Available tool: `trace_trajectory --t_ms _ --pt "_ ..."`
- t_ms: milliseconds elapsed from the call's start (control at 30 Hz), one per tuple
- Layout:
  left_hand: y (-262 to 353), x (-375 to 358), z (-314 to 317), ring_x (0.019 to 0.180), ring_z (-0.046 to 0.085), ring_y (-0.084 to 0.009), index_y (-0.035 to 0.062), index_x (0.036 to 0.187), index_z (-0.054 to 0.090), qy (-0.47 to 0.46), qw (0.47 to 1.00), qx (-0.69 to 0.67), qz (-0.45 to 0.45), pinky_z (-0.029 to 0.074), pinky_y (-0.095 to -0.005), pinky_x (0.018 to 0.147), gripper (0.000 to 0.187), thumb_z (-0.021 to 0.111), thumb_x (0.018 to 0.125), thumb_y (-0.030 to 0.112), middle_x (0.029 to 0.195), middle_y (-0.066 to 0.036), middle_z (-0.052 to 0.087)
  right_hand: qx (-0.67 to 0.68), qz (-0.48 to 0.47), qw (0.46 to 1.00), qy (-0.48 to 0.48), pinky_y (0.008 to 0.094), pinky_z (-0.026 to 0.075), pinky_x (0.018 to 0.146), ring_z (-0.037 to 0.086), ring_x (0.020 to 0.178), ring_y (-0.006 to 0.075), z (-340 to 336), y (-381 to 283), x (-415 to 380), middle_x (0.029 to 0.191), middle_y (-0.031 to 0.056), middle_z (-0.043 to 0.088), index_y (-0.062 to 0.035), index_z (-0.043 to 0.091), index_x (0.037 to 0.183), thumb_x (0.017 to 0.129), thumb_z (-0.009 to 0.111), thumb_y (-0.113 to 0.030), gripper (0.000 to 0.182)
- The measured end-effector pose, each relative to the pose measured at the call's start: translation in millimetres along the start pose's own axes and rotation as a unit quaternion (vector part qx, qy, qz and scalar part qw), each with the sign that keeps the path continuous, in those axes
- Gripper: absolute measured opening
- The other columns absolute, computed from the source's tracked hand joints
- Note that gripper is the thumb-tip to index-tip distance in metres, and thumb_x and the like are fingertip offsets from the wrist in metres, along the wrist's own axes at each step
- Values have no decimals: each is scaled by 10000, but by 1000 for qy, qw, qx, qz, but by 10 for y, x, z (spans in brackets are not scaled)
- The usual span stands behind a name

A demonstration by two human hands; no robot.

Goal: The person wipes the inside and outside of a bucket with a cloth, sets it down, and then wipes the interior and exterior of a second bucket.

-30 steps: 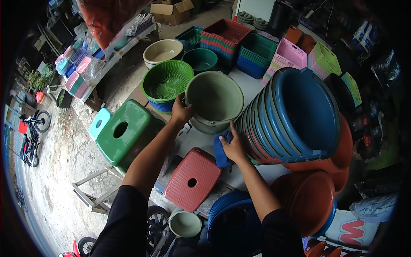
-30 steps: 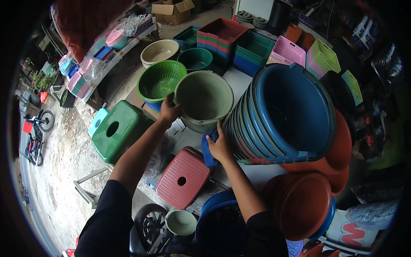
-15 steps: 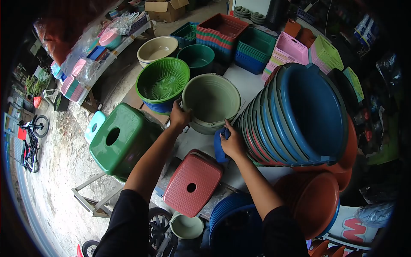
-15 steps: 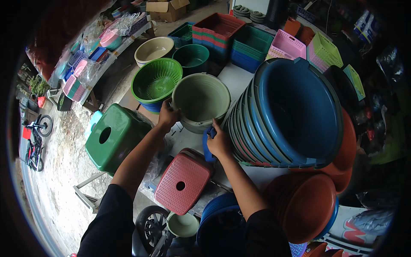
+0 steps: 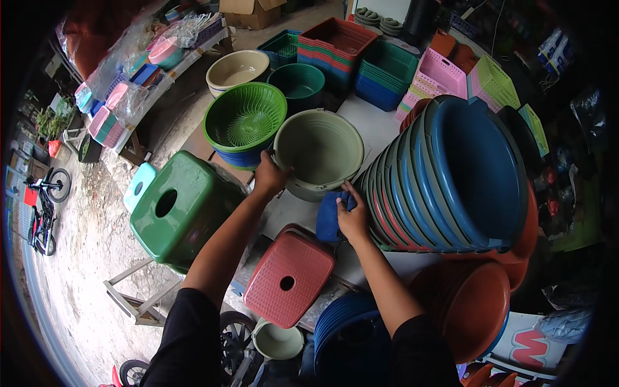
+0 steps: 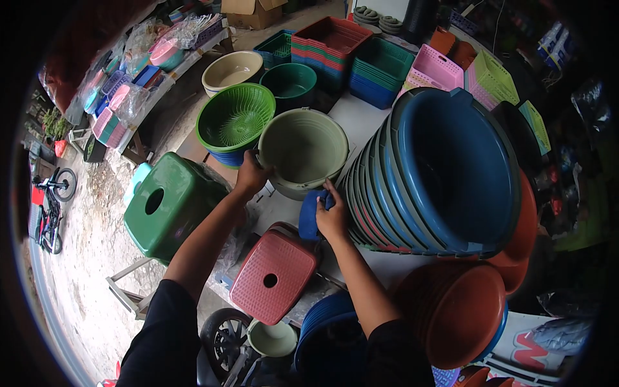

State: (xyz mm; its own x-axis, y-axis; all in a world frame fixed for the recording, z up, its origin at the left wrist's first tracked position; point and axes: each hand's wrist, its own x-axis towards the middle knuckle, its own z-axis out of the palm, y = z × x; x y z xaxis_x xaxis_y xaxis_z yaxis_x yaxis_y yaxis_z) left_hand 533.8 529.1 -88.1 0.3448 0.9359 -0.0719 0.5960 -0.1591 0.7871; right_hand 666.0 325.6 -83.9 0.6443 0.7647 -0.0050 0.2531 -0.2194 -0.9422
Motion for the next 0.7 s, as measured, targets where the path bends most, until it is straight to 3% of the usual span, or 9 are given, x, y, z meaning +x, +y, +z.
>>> trace_trajectory --t_ms 33,67,133,167,233,300,333,433,700 --pt "39 8 -25 1002 598 -376 -13 1278 419 20 994 109 23 505 -441 876 662 760 748 189 1171 -272 545 -75 8 997 -22 323 398 1039 503 1279 286 -27 -78 -5 1371 157 533 -62 448 1403 837 621 6 596" --pt "78 32 -45 1002 598 -376 -13 1278 419 22 994 108 24 505 -441 876 662 760 748 189 1171 -272 545 -75 6 997 -22 323 398 1039 503 1279 286 -17 -77 5 1371 157 533 -62 448 1403 837 621 6 596" --pt "113 138 -71 1156 505 -405 33 1355 395 45 965 244 83 455 -457 974 730 749 734 182 1308 -254 436 -246 -142 958 30 382 421 1037 504 1244 378 22 -68 5 1424 221 440 -46 406 1416 760 627 44 699" --pt "136 184 -77 1156 505 -405 33 1355 395 47 965 245 85 455 -457 974 730 749 734 182 1308 -254 436 -281 -157 946 22 413 483 955 519 1221 377 38 -42 26 1495 188 353 -71 394 1421 729 626 46 739" --pt "189 290 -51 1185 483 -406 121 1445 340 19 945 279 169 457 -466 980 808 728 738 164 1315 -214 427 -284 -119 951 -32 409 469 974 488 1256 364 46 -162 12 1510 170 333 -74 381 1432 739 626 35 743" --pt "221 465 -24 1170 500 -405 177 1465 320 -4 946 276 172 472 -465 964 815 706 748 138 1314 -201 433 -319 -61 940 -102 416 492 936 488 1258 360 38 -295 3 1549 152 260 -76 369 1441 736 633 21 759" --pt "219 562 -12 1155 517 -404 234 1486 301 -27 947 273 168 487 -463 948 831 683 757 112 1313 -189 439 -319 -60 941 -99 416 492 936 488 1258 360 38 -321 21 1549 152 260 -76 369 1441 736 633 21 759" --pt "197 768 25 1096 572 -405 268 1489 298 -61 934 323 136 520 -444 898 806 618 782 50 1310 -216 435 -331 -61 937 -98 425 534 836 567 1157 358 65 -271 48 1553 143 256 -73 361 1445 719 627 27 780" --pt "200 843 79 1023 617 -416 274 1465 371 -56 936 316 144 524 -455 887 732 569 803 31 1252 -278 446 -332 -41 936 -110 434 545 786 616 1060 361 48 -230 99 1563 119 239 -81 340 1449 724 624 11 784"
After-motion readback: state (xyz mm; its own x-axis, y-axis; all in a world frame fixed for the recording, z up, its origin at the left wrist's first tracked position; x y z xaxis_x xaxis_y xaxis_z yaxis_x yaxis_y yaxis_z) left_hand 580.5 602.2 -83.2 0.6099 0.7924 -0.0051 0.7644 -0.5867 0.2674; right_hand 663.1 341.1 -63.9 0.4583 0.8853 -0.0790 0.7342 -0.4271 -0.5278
